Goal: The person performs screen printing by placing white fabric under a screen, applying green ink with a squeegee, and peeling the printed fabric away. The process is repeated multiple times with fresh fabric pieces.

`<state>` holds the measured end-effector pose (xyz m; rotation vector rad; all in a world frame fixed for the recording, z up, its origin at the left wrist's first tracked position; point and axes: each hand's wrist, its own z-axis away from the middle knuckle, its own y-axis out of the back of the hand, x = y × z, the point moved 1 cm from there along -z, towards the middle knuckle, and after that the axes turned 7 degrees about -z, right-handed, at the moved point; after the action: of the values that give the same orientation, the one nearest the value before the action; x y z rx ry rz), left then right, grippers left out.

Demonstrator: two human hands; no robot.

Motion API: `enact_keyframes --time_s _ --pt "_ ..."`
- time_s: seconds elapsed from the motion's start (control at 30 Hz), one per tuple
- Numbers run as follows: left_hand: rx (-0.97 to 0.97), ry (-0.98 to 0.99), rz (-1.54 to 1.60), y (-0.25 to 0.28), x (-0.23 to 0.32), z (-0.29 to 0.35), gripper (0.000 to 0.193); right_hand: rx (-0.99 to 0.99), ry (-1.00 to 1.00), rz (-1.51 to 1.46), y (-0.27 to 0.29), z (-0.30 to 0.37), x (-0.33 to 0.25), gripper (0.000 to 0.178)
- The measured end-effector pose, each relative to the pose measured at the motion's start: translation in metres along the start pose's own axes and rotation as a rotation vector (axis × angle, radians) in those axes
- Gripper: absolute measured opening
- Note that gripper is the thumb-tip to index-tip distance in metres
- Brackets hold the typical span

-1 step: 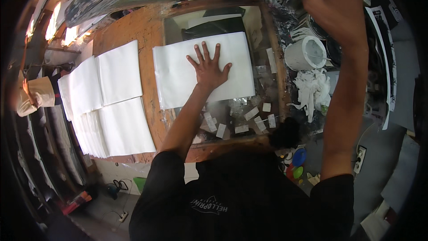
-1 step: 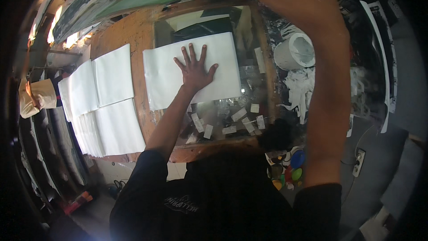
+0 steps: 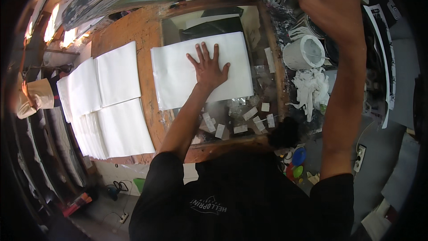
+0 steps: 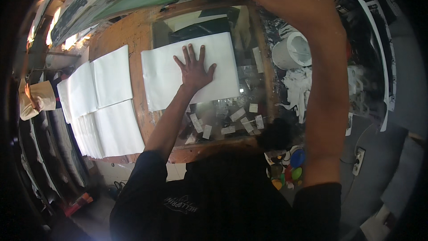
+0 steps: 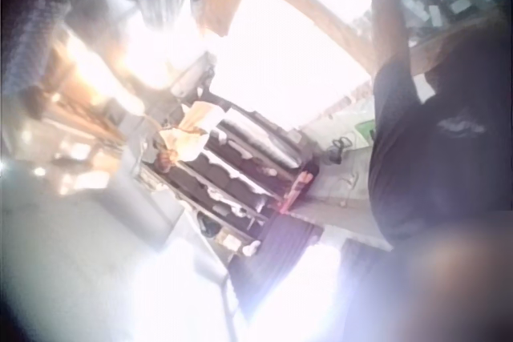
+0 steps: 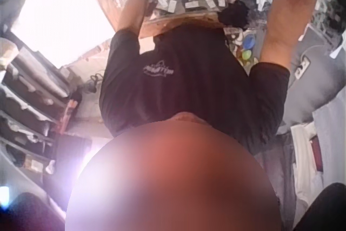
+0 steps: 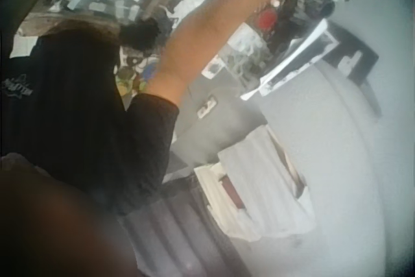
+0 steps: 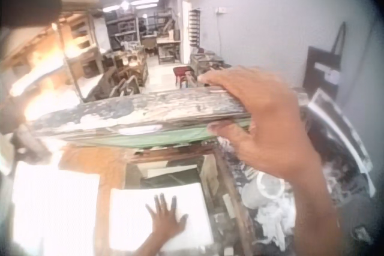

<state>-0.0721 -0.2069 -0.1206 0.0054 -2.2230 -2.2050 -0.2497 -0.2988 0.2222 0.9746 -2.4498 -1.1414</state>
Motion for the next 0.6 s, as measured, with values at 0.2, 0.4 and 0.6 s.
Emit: enact_keyframes --time_s 0.2,0.4,0.6 --pt "0.132 -0.258 0.088 -0.041 0.040 -0.007 0.060 0.117 0.150 -0.097 -0.006 0.004 0.012 0.053" --pt "0.063 -0.265 0.108 -0.015 0.046 -0.011 0.088 0.005 0.090 -0.051 0.007 0.009 0.003 0.052" --pt "0.033 -0.223 0.125 -0.003 0.058 -0.009 0.080 -0.078 0.022 -0.115 -0.001 0.003 0.003 0.046"
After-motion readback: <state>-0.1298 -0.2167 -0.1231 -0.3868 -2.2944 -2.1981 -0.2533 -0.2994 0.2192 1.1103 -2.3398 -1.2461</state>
